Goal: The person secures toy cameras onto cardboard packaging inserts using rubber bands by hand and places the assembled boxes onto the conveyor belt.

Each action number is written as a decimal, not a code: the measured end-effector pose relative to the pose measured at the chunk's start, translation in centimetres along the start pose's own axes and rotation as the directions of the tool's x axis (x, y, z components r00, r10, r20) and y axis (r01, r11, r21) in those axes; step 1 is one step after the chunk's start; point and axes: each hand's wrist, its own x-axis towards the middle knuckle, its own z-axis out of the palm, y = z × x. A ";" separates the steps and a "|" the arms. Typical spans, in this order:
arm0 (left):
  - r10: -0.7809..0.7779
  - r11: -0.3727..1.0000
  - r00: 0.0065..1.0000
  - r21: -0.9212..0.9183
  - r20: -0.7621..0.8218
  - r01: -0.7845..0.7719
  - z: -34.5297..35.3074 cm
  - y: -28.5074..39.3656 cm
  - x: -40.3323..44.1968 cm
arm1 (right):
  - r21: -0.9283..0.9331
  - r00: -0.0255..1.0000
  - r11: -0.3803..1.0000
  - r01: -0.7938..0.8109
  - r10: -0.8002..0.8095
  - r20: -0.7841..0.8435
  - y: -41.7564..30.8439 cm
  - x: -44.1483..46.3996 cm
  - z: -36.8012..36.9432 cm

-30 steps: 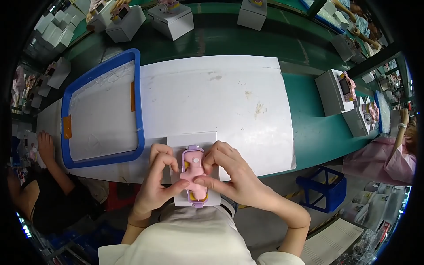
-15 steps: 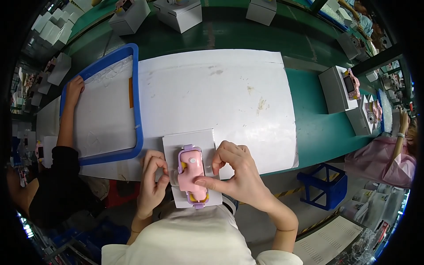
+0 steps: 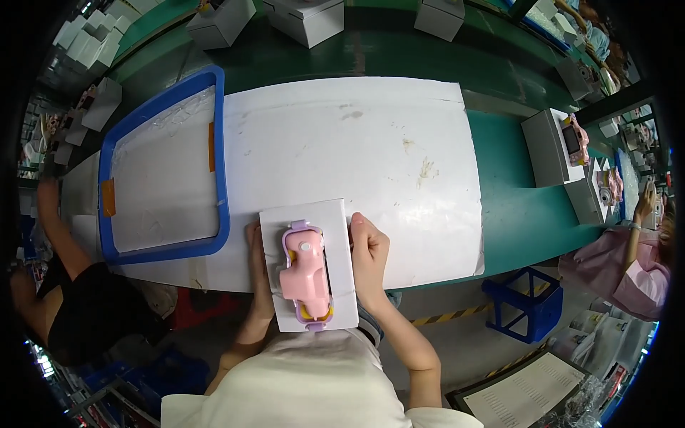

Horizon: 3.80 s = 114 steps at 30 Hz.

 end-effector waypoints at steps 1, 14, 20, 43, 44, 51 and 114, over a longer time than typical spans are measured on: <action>-0.051 0.984 0.998 -0.172 -0.020 0.047 0.2 -0.4 -0.2 | 0.051 0.998 0.998 0.029 -0.027 -0.056 -0.2 -0.2 0.4; -0.182 0.847 0.967 -0.527 -0.179 0.062 0.0 3.0 -2.1 | -0.028 0.990 0.992 -0.123 0.125 0.069 -3.8 -0.7 0.2; -0.155 0.862 0.988 -0.488 0.002 0.136 -0.6 3.2 -2.1 | 0.084 0.999 0.996 0.043 -0.046 0.028 -3.9 -0.2 1.2; 0.138 0.812 0.981 -0.583 0.133 -0.035 3.3 -0.9 -1.7 | -0.413 0.932 0.902 0.128 0.033 0.361 -5.4 -4.7 -6.1; 0.135 0.812 0.983 -0.582 0.127 -0.036 3.4 -0.9 -1.8 | -0.412 0.930 0.902 0.127 0.037 0.367 -5.3 -5.2 -6.0; 0.280 0.952 0.959 -0.138 0.036 -0.273 4.9 -0.3 -1.6 | -0.535 0.981 0.825 0.182 -0.112 0.161 -2.7 -6.5 -3.5; 0.471 0.831 0.872 0.263 0.135 -0.490 -1.2 1.7 2.3 | -0.776 0.718 0.598 0.198 -0.628 -0.301 -6.9 15.7 -14.1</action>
